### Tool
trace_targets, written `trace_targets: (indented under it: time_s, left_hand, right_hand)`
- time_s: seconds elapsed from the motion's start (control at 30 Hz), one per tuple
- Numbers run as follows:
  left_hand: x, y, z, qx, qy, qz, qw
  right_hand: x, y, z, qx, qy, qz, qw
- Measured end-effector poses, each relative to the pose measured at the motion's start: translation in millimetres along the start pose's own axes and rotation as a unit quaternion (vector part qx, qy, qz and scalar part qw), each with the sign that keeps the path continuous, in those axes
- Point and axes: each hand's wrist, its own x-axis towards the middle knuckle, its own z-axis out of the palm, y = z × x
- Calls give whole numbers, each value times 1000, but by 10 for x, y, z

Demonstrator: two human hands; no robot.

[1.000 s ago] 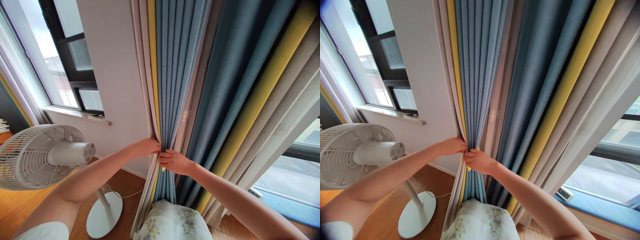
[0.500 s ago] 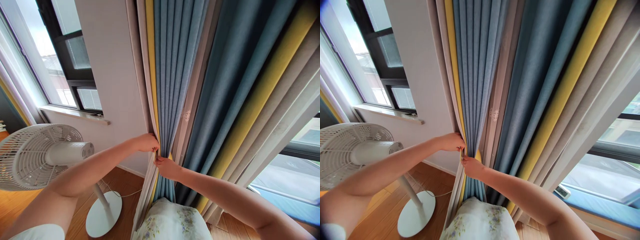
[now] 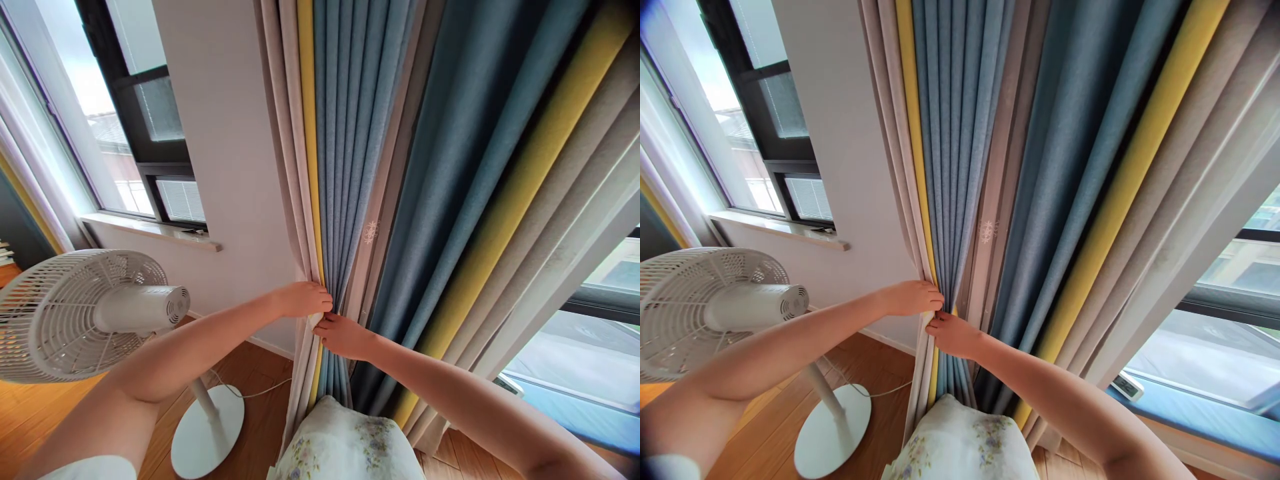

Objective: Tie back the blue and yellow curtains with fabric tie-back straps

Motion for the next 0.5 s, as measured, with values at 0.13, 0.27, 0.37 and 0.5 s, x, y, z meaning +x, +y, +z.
trace_targets:
  time_s: [0.13,0.27,0.37,0.5]
  left_hand:
    - [111,-26,-2,-42,-42,-78,995]
    - [235,-76,5,-54,-103,-173,978]
    - [330,-111,-16,-73,-138,-187,970]
    - [434,-130,-69,-123,-165,-208,956]
  right_hand:
    - [-258,76,-245,56,43,40,997]
    - [-433,236,-467,184,63,154,969]
    - [-428,315,-525,293,78,229,925]
    - [-297,308,-455,366,115,336,860]
